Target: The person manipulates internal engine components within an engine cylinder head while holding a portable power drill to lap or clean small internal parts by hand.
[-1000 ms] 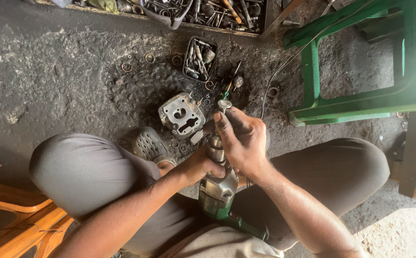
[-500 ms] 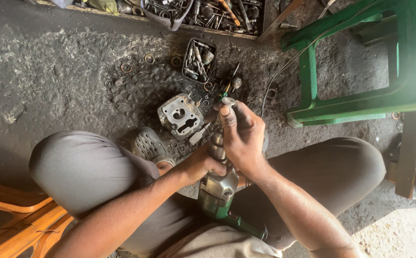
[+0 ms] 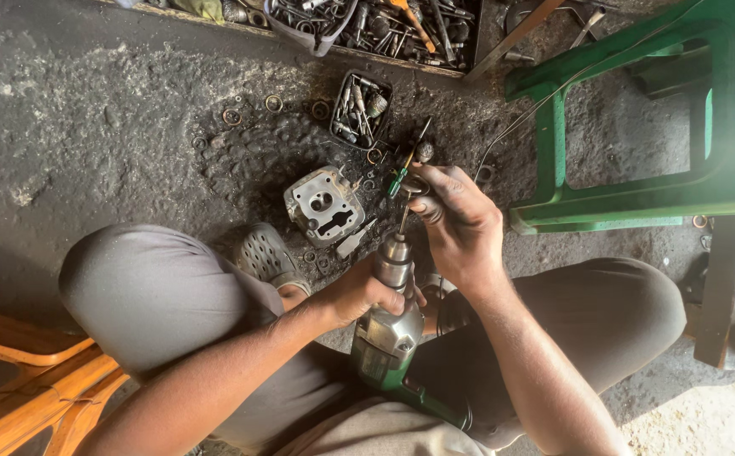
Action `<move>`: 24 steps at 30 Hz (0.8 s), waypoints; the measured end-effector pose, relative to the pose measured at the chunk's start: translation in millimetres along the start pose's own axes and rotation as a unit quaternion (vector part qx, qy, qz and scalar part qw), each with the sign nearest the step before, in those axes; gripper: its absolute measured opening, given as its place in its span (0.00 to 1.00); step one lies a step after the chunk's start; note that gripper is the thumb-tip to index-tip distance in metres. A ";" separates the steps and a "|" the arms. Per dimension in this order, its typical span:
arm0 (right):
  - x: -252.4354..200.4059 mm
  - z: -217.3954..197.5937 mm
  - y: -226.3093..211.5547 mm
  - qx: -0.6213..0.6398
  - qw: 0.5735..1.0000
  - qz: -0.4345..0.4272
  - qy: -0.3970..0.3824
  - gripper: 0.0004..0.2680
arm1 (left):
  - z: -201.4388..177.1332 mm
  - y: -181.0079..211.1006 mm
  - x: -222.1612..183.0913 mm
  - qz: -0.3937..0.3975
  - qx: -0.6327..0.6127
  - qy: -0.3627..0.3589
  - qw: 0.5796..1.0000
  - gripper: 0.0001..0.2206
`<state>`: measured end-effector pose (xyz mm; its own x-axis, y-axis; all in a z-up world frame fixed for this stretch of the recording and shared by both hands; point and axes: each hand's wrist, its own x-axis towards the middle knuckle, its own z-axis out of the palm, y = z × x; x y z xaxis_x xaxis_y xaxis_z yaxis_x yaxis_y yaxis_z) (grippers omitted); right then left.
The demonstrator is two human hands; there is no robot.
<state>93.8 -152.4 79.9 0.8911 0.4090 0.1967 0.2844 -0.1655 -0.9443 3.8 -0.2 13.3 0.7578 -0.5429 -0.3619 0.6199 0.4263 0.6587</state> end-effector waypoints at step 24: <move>23.7 -11.0 -33.3 -0.224 0.965 -0.101 -0.095 0.10 | -3.6 -8.3 -3.4 0.000 0.044 0.007 0.999 0.12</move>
<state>109.3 -147.1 118.9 0.7327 0.6239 0.2719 0.6071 -0.4185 -0.6755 -3.2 0.7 6.7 0.7608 -0.5324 -0.3712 0.6006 0.3607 0.7136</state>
